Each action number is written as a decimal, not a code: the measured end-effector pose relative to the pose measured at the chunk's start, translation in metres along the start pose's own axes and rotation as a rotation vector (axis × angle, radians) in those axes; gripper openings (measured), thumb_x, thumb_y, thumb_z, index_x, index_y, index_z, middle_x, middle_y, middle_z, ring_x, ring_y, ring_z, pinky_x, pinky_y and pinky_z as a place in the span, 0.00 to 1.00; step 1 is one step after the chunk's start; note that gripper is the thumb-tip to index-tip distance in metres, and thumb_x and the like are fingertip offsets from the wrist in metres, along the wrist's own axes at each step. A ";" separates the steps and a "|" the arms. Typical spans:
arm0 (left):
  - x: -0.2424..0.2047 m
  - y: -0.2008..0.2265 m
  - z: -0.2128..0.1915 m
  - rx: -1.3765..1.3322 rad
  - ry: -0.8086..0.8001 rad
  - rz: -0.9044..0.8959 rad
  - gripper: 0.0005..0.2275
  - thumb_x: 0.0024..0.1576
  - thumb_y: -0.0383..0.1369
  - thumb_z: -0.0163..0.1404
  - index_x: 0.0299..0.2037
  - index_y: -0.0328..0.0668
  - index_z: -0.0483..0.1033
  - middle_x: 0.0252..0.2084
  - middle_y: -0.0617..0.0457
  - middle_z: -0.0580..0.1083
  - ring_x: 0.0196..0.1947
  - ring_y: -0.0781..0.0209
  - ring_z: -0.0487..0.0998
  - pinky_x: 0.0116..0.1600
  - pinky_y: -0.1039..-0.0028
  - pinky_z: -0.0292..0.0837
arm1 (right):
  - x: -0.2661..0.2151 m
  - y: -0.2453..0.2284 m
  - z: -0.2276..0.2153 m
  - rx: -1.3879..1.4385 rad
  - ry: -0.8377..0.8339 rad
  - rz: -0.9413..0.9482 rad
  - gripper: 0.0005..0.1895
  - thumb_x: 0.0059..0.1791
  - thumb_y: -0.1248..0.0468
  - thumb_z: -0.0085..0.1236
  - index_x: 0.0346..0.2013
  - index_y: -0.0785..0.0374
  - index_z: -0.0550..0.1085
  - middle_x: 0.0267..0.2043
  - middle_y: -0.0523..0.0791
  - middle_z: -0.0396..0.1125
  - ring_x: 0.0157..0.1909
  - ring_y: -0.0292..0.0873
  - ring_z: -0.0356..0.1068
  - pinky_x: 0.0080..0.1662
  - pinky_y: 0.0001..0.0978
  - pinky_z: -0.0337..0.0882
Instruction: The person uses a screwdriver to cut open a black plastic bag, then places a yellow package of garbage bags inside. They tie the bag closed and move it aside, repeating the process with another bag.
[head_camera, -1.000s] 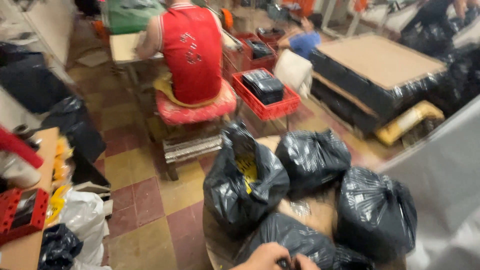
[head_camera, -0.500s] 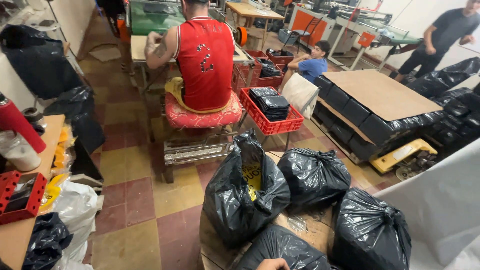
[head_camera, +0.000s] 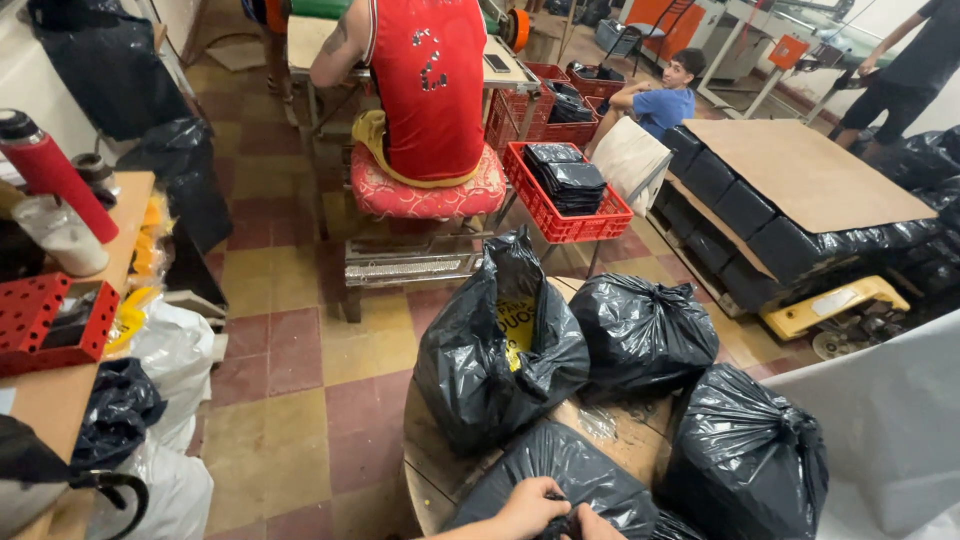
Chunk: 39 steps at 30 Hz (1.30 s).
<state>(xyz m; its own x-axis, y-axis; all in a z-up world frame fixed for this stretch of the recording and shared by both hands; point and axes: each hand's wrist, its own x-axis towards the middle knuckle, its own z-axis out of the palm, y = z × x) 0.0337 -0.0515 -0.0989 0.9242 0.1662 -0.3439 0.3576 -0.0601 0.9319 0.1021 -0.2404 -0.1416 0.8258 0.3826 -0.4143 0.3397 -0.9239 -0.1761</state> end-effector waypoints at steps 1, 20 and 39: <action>-0.012 0.017 -0.004 -0.005 0.000 -0.003 0.05 0.47 0.39 0.60 0.30 0.56 0.79 0.31 0.66 0.78 0.34 0.75 0.76 0.44 0.81 0.70 | -0.018 -0.018 -0.025 -0.004 -0.004 0.000 0.25 0.37 0.33 0.61 0.31 0.41 0.61 0.26 0.32 0.66 0.31 0.35 0.70 0.37 0.34 0.64; -0.053 0.063 -0.018 -0.234 -0.037 -0.196 0.03 0.46 0.31 0.57 0.26 0.51 0.75 0.25 0.61 0.73 0.28 0.71 0.69 0.36 0.80 0.63 | -0.059 -0.040 -0.065 0.718 -0.002 -0.396 0.12 0.34 0.69 0.58 0.21 0.54 0.62 0.20 0.37 0.56 0.24 0.36 0.56 0.31 0.29 0.57; -0.060 0.076 -0.024 -0.014 -0.040 -0.061 0.04 0.49 0.35 0.57 0.28 0.53 0.74 0.24 0.63 0.72 0.26 0.73 0.68 0.34 0.80 0.62 | -0.077 -0.061 -0.092 0.212 -0.104 -0.110 0.13 0.43 0.47 0.58 0.29 0.47 0.66 0.26 0.33 0.67 0.30 0.35 0.66 0.39 0.29 0.65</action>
<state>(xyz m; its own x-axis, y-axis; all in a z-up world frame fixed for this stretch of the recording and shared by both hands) 0.0019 -0.0423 -0.0045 0.9055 0.1296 -0.4041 0.4117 -0.0373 0.9106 0.0592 -0.2143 -0.0172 0.7350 0.4889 -0.4698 0.3136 -0.8594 -0.4037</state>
